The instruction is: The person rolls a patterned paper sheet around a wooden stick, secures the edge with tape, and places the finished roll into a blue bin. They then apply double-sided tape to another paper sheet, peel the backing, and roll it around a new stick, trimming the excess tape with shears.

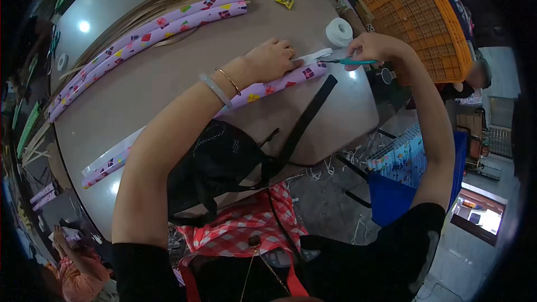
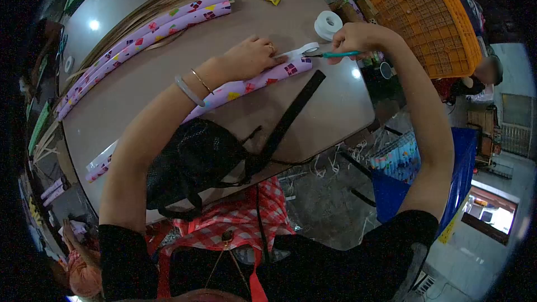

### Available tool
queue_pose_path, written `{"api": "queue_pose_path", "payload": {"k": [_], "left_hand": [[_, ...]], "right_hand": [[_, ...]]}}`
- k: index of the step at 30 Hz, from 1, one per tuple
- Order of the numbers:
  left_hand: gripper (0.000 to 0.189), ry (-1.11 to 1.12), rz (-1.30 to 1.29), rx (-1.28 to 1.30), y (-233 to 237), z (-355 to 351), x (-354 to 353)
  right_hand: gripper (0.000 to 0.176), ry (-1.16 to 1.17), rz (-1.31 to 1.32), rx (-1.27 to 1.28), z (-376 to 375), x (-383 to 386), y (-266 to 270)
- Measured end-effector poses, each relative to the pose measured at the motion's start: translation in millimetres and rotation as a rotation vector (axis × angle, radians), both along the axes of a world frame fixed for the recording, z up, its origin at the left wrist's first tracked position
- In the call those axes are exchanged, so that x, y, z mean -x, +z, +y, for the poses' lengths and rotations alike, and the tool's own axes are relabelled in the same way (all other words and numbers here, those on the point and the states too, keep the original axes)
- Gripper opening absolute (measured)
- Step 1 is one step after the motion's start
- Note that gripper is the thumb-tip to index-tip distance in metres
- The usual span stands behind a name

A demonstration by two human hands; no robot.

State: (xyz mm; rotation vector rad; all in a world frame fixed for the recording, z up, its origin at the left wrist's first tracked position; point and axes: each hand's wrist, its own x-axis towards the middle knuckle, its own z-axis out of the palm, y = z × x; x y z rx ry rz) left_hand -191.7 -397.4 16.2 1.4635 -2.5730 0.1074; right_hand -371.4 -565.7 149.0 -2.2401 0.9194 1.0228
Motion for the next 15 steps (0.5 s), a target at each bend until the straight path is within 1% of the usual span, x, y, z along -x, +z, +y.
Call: {"api": "queue_pose_path", "payload": {"k": [1, 3, 4, 6, 7, 11, 15], "left_hand": [[0.029, -0.002, -0.004, 0.012, 0, 1, 0], [0.029, -0.001, -0.007, 0.024, 2, 2, -1], [0.029, 0.004, -0.005, 0.001, 4, 2, 0], [0.029, 0.008, -0.002, -0.022, 3, 1, 0], [0.029, 0.009, 0.006, -0.018, 2, 1, 0], [0.031, 0.009, 0.006, -0.032, -1, 0, -1], [0.032, -0.003, 0.019, 0.000, -1, 0, -2]], "right_hand": [[0.036, 0.001, 0.001, -0.001, 1, 3, -2], [0.042, 0.153, -0.163, 0.084, 4, 10, -5], [0.042, 0.156, -0.161, 0.084, 7, 11, -6], [0.045, 0.158, -0.162, 0.164, 14, 14, -6], [0.043, 0.152, -0.209, 0.152, 15, 19, -10], [0.044, 0.106, -0.223, 0.126, 24, 22, -10], [0.045, 0.091, -0.199, 0.198, 36, 21, -8]]}}
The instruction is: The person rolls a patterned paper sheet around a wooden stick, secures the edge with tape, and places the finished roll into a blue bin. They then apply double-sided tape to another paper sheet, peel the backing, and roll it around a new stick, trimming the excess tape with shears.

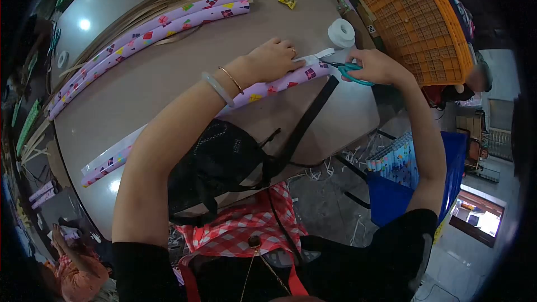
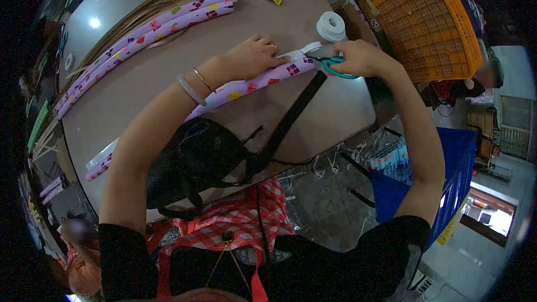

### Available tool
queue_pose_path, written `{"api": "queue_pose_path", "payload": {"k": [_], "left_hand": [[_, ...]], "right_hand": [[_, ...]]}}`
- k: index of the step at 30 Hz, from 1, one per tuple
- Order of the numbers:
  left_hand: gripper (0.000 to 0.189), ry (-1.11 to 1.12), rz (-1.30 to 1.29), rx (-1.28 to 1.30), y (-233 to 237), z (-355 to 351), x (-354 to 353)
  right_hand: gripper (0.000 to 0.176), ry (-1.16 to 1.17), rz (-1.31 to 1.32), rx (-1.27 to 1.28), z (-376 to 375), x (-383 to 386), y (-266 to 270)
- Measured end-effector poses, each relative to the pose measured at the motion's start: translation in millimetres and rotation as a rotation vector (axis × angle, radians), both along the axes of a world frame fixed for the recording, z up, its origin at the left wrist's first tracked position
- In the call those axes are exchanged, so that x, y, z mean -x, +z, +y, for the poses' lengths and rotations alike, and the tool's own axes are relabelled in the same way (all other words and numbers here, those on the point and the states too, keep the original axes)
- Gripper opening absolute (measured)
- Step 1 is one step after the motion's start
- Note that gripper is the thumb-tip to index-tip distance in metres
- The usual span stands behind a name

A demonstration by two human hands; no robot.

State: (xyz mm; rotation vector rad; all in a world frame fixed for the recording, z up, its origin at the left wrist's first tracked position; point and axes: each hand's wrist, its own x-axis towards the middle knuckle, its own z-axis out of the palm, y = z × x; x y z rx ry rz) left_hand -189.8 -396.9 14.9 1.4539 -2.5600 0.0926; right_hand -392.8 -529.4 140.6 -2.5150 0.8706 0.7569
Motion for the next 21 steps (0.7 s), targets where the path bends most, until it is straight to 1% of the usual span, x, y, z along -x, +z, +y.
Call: {"api": "queue_pose_path", "payload": {"k": [3, 7, 10, 21], "left_hand": [[0.032, 0.000, -0.028, 0.028, -2, -1, 0], [0.032, 0.014, -0.005, -0.016, 1, 0, 1], [0.032, 0.009, 0.000, -0.021, 2, 0, 1], [0.033, 0.023, -0.009, -0.047, 3, 0, 1]], "right_hand": [[0.043, 0.001, -0.031, 0.042, 2, 4, -7], [0.037, 0.021, -0.097, 0.107, 6, 9, -14], [0.035, 0.008, -0.098, 0.156, 9, 12, -19], [0.033, 0.059, -0.056, 0.087, 6, 6, -13]]}}
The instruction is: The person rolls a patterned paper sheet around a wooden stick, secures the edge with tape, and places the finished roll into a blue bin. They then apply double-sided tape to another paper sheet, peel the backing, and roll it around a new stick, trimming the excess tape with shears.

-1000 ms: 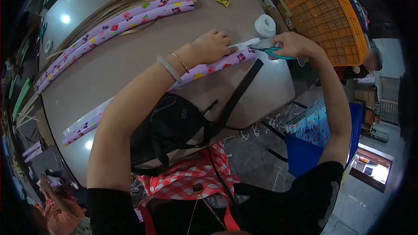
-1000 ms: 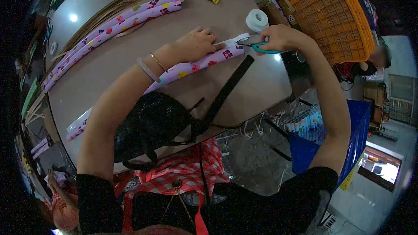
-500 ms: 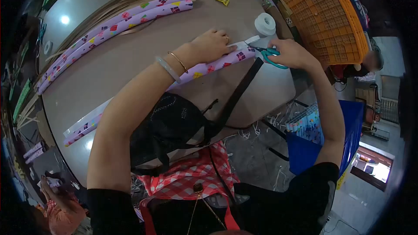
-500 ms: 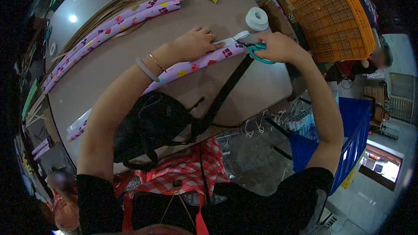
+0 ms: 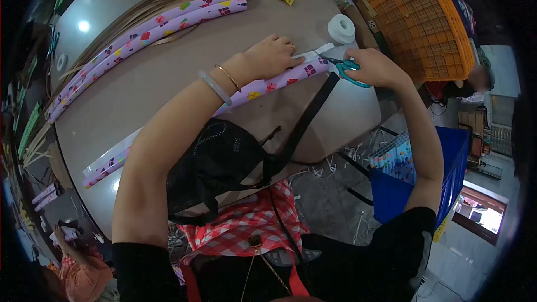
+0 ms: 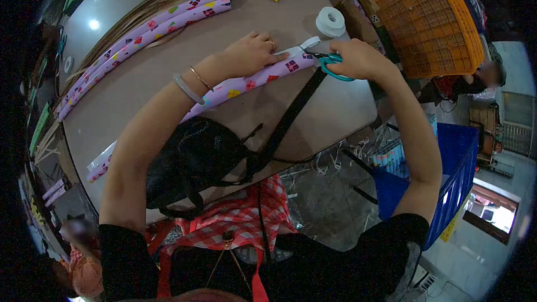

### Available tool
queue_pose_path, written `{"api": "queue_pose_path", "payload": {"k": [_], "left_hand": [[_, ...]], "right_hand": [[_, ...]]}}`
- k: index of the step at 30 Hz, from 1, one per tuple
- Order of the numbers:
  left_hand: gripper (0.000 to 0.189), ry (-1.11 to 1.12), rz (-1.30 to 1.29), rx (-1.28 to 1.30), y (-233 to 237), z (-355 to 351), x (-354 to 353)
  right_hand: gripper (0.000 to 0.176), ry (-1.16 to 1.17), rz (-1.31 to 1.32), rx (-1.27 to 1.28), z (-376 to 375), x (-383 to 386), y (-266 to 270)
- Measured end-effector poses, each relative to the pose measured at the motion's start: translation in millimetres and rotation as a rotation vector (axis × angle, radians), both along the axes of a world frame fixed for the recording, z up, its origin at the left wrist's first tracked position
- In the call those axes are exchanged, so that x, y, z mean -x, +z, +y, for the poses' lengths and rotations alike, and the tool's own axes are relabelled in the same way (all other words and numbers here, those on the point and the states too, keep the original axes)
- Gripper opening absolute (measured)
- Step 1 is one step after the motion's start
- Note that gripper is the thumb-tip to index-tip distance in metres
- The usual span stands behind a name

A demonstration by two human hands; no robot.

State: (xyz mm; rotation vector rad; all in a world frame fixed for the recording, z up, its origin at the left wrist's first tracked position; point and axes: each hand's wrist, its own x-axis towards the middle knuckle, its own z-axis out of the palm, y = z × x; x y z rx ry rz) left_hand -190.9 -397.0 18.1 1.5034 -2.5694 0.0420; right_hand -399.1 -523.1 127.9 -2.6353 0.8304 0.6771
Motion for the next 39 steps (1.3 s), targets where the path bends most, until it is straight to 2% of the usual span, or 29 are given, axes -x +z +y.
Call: {"api": "queue_pose_path", "payload": {"k": [16, 23, 35, 39], "left_hand": [[0.035, 0.000, -0.052, -0.024, 4, 0, 0], [0.035, -0.002, -0.075, -0.028, 4, -1, 0], [0.033, -0.010, -0.016, -0.020, 3, -1, -1], [0.032, -0.034, -0.003, -0.002, 6, -2, -2]], "right_hand": [[0.033, -0.035, -0.019, -0.082, -2, 0, -1], [0.034, -0.022, -0.056, -0.042, -4, 6, -10], [0.032, -0.024, -0.037, -0.066, -4, 7, -10], [0.033, -0.196, -0.024, -0.200, -4, 15, -14]]}}
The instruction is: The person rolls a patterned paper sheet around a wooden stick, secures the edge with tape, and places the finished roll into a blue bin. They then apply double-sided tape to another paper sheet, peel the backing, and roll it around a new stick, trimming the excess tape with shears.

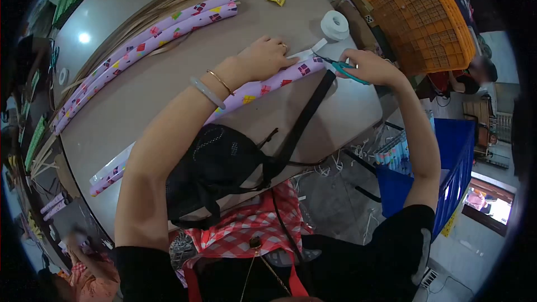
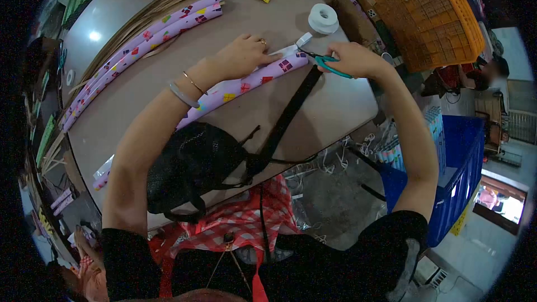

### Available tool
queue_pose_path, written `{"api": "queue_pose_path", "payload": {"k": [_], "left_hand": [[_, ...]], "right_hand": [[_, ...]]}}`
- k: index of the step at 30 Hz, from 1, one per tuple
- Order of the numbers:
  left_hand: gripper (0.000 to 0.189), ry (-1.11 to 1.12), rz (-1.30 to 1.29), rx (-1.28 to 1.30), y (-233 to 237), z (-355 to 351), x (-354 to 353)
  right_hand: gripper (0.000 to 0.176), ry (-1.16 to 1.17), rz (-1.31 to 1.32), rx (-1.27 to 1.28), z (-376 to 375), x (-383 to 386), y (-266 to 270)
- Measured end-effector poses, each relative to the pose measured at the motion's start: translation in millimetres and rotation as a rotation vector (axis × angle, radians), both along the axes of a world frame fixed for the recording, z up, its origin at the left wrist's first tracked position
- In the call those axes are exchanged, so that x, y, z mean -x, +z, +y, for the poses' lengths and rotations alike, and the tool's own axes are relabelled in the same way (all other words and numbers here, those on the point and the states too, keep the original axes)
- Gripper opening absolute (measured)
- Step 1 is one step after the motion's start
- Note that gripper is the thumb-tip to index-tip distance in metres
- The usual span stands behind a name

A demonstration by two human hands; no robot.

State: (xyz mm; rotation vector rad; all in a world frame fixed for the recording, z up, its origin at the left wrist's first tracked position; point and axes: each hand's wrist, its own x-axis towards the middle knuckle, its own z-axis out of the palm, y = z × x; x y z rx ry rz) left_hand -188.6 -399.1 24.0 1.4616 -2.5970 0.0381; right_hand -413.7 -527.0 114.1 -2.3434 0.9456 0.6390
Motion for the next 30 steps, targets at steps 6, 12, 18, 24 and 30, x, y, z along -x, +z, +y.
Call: {"api": "queue_pose_path", "payload": {"k": [6, 12, 18, 24, 30], "left_hand": [[0.026, -0.017, 0.021, -0.040, 7, -7, 4], [0.021, 0.047, 0.160, -0.172, 9, -20, 11], [0.015, 0.439, 0.363, -0.244, 3, -32, 36], [0.020, 0.583, 0.572, -0.419, 1, -44, 40], [0.023, 0.552, 0.596, -0.525, 2, -45, 38]], "right_hand": [[0.036, -0.087, -0.097, -0.088, 2, 12, -15], [0.040, -0.188, -0.096, -0.104, 7, 16, -16], [0.045, -0.145, -0.252, 0.043, 17, 31, -27], [0.050, -0.161, -0.388, 0.207, 38, 52, -41], [0.047, -0.115, -0.454, 0.419, 47, 56, -56]]}}
